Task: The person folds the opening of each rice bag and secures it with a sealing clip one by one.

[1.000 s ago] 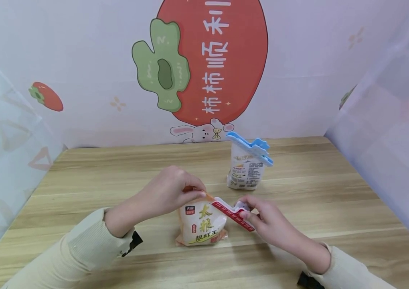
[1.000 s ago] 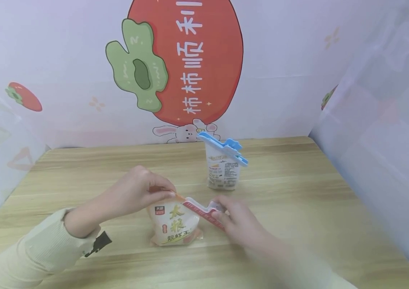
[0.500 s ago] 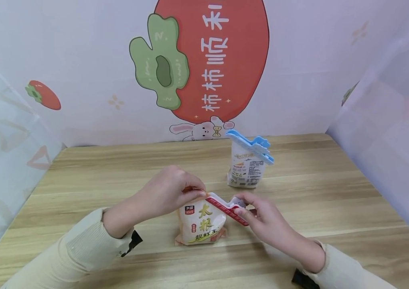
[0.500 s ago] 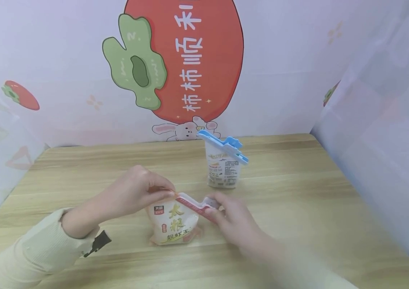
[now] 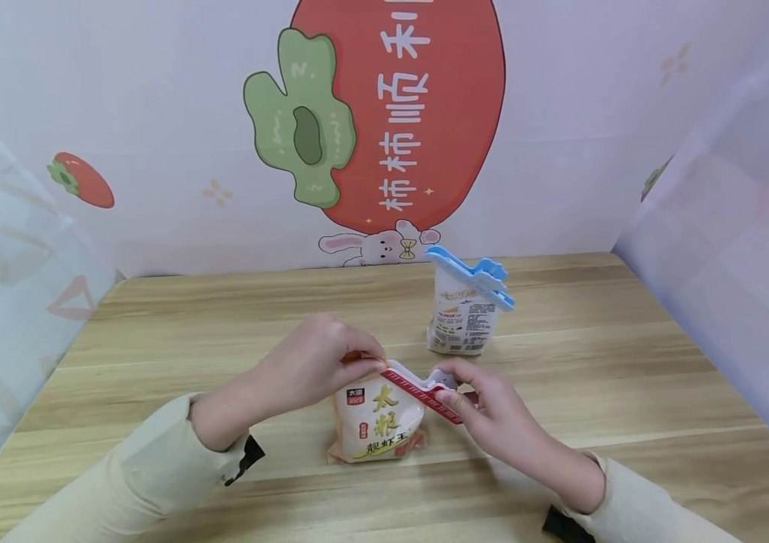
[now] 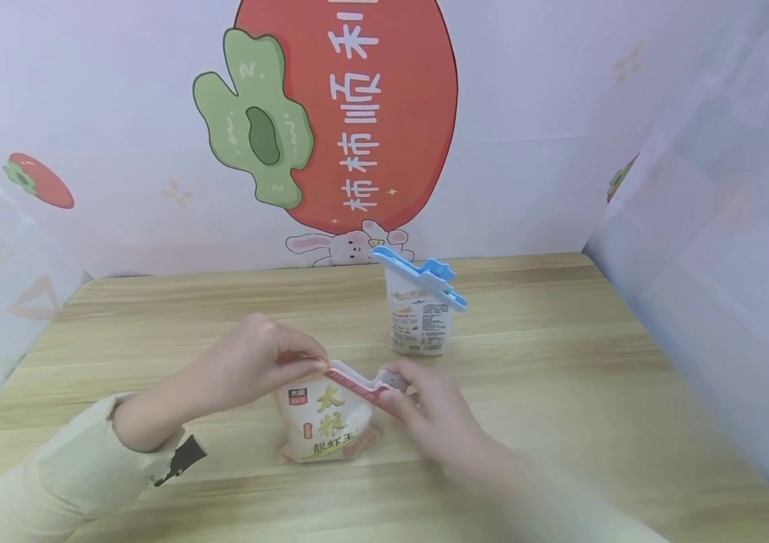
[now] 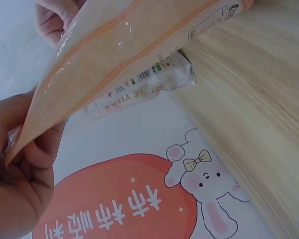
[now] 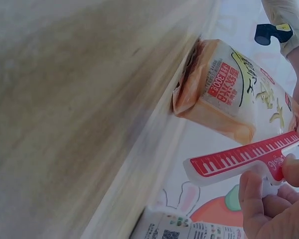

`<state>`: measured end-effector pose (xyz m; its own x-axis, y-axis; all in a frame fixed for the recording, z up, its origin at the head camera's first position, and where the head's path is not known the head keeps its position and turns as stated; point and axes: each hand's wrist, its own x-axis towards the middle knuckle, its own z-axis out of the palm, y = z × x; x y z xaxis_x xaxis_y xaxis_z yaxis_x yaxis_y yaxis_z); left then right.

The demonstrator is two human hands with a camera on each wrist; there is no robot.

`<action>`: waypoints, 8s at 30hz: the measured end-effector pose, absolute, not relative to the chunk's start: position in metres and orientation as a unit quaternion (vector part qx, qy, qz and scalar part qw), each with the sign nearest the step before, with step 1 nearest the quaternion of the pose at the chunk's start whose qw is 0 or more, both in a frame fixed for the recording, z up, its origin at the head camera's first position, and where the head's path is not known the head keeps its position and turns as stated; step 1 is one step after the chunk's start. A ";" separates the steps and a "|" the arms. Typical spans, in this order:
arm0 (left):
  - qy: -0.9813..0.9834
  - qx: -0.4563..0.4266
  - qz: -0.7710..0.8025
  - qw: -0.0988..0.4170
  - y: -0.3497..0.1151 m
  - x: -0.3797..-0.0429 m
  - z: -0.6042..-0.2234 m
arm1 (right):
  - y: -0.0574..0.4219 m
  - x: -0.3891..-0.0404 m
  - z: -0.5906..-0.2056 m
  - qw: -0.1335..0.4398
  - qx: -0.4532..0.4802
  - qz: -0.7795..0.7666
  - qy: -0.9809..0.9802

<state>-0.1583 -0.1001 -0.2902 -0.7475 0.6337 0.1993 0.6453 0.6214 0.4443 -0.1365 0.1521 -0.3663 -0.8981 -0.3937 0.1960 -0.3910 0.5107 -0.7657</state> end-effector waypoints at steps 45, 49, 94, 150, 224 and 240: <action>-0.853 -0.268 -0.441 -0.078 -0.131 -0.163 -0.308 | 0.141 -0.136 -0.357 0.006 -0.244 -0.457 0.855; -0.852 -0.266 -0.443 -0.086 -0.132 -0.161 -0.310 | 0.140 -0.136 -0.357 0.007 -0.236 -0.456 0.858; -0.853 -0.247 -0.452 -0.079 -0.131 -0.154 -0.310 | 0.119 -0.136 -0.340 -0.011 -0.262 -0.489 0.832; -0.897 -0.177 -0.396 -0.092 -0.138 -0.115 -0.369 | 0.123 -0.136 -0.382 0.130 -0.223 -0.414 0.873; -0.909 -0.157 -0.382 -0.048 -0.166 -0.196 -0.370 | 0.083 -0.216 -0.385 0.071 -0.207 -0.375 0.901; -0.910 -0.156 -0.383 -0.042 -0.170 -0.207 -0.371 | 0.075 -0.227 -0.387 0.073 -0.191 -0.388 0.899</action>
